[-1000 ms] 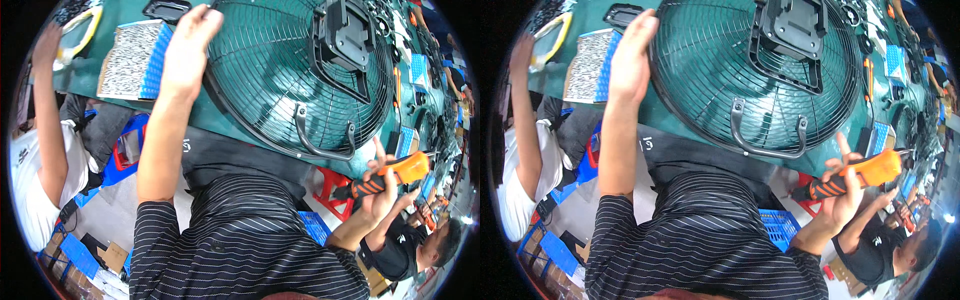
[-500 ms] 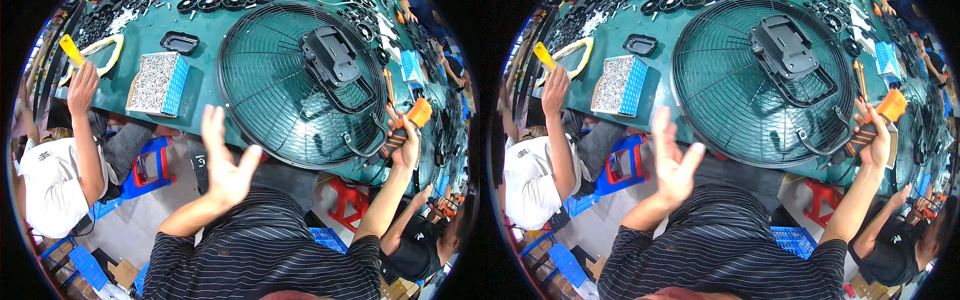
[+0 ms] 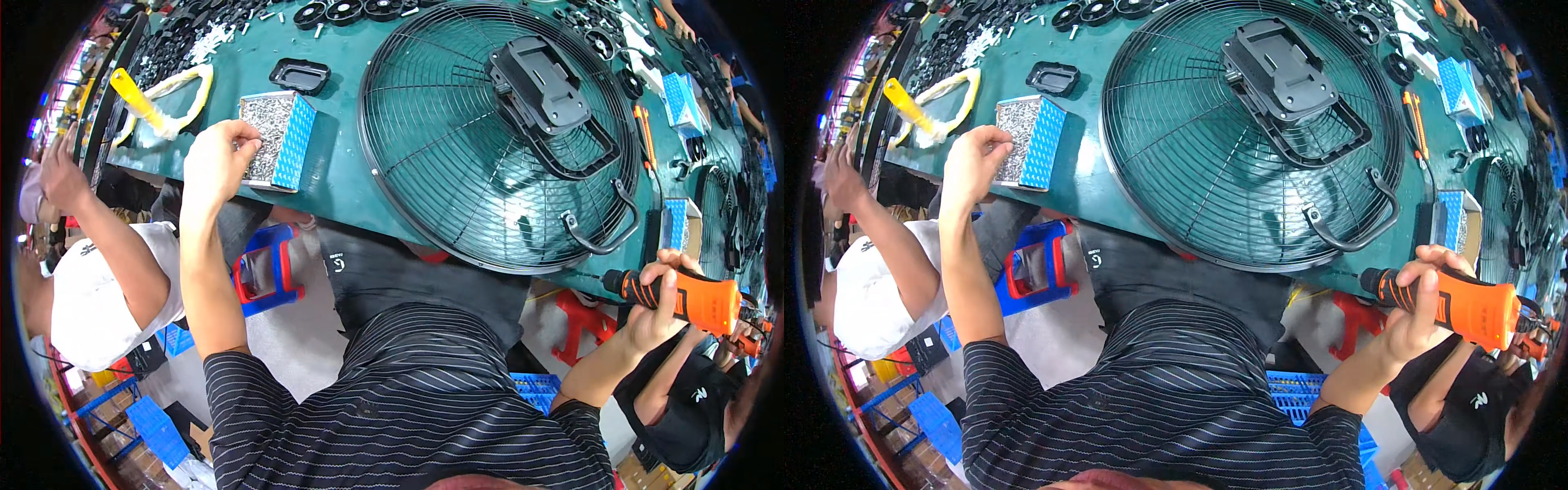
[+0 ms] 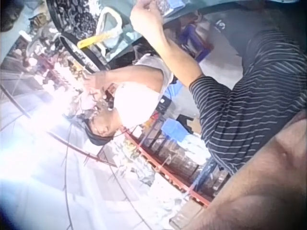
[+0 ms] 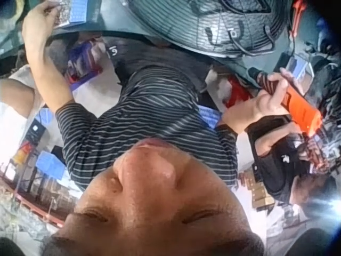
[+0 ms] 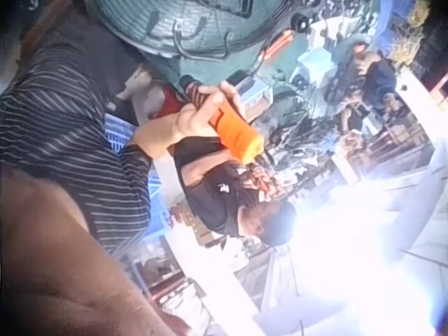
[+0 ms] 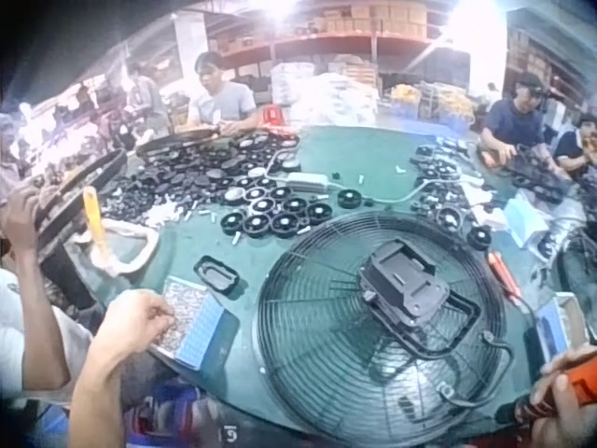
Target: Assemble a wire mesh fan guard onto an industrial fan chassis using a powered electric screwdriver and screws.
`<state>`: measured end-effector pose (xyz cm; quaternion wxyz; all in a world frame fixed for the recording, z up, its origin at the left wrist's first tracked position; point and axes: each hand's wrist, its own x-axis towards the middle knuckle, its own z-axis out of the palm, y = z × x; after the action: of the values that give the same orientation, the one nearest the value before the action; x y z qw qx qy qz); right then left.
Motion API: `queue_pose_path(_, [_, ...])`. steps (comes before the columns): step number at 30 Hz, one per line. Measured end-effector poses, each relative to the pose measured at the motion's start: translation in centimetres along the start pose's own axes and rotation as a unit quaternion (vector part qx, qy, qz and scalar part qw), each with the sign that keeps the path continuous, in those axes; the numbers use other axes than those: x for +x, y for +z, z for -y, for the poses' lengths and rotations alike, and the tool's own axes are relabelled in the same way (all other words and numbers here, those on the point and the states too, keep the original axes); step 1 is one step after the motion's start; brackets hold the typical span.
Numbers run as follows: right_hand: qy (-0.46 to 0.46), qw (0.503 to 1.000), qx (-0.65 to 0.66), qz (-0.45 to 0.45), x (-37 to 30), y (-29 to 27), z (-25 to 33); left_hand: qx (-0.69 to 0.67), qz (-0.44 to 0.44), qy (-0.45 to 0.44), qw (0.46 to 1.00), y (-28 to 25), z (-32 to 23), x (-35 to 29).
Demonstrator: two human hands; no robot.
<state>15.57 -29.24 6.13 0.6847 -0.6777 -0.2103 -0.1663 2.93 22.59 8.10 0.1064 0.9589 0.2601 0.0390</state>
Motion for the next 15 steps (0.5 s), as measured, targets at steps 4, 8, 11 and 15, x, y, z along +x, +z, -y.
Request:
queue_pose_path(4, [0.028, 0.999, 0.016, 0.001, -0.1, -0.8, 0.0, 0.001, -0.027, -0.024, 0.999, -0.2, 0.2, -0.6])
queue_pose_path(8, [0.044, 0.997, 0.052, 0.026, 0.1, -1.2, 0.4, -0.023, -0.095, -0.041, 0.994, -0.9, 1.2, -1.6])
queue_pose_path(11, [0.03, 0.998, 0.06, 0.017, -0.4, -1.9, 2.5, -0.192, -0.152, 0.034, 0.969, 0.1, -1.5, -2.6])
queue_pose_path(15, [0.006, 0.981, 0.17, -0.089, -1.1, 0.6, 5.8, -0.449, -0.018, 0.131, 0.884, 3.5, -10.4, -9.9])
